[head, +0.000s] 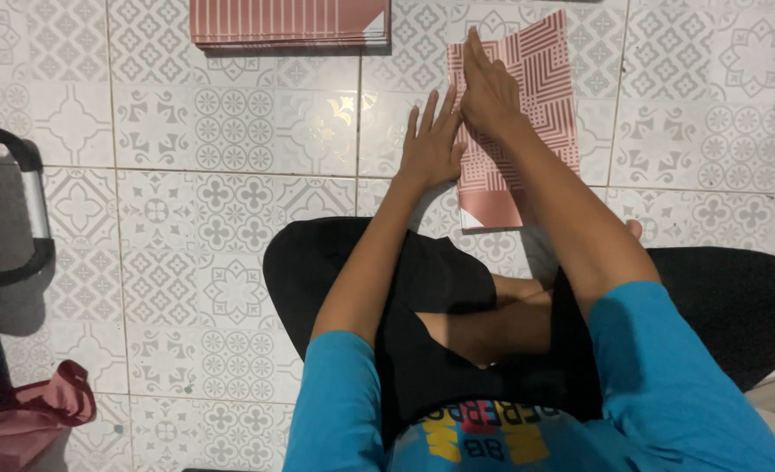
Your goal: Assembling and folding paper gift boxes from flat templates.
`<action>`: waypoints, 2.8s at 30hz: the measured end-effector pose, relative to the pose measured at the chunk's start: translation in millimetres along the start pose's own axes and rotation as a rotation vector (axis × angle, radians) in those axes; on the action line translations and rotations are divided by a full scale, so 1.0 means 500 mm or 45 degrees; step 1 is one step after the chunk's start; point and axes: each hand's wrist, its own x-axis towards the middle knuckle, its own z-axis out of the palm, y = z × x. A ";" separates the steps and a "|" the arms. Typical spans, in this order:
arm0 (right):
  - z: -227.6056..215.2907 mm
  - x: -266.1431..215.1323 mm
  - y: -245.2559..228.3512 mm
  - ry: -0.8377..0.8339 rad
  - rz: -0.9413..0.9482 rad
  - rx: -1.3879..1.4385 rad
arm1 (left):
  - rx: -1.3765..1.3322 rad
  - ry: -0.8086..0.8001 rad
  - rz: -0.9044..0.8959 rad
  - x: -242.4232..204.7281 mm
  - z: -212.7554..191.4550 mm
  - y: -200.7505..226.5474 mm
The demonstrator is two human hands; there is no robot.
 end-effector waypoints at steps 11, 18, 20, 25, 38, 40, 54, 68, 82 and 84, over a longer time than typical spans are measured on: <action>0.012 -0.078 0.089 0.212 -0.422 0.178 | -0.076 0.181 0.002 -0.001 0.012 0.003; -0.070 -0.191 0.066 -0.001 -0.598 0.119 | 0.121 0.166 -0.102 0.019 0.044 0.010; -0.067 -0.215 0.076 0.033 -0.671 0.128 | 0.143 0.143 -0.106 0.023 0.047 0.009; -0.066 -0.282 0.069 -0.246 -0.535 0.184 | 0.139 0.158 -0.103 0.027 0.059 0.007; -0.010 -0.389 0.084 -0.201 -0.643 0.110 | 0.196 0.265 -0.125 -0.014 0.053 0.071; -0.032 -0.389 0.070 -0.198 -0.632 0.148 | 0.182 0.393 -0.116 -0.034 0.032 0.107; -0.087 -0.379 0.115 -0.008 -0.027 -0.011 | 0.230 0.391 0.160 -0.060 0.102 0.152; -0.027 -0.394 0.032 0.228 -0.246 -0.181 | 0.265 0.355 0.126 -0.054 0.066 0.169; -0.078 -0.343 0.035 -0.050 -0.035 -0.013 | 0.358 0.139 0.102 -0.053 0.046 0.169; -0.044 -0.324 0.057 -0.054 -0.023 -0.042 | 0.381 -0.041 0.055 -0.057 0.024 0.180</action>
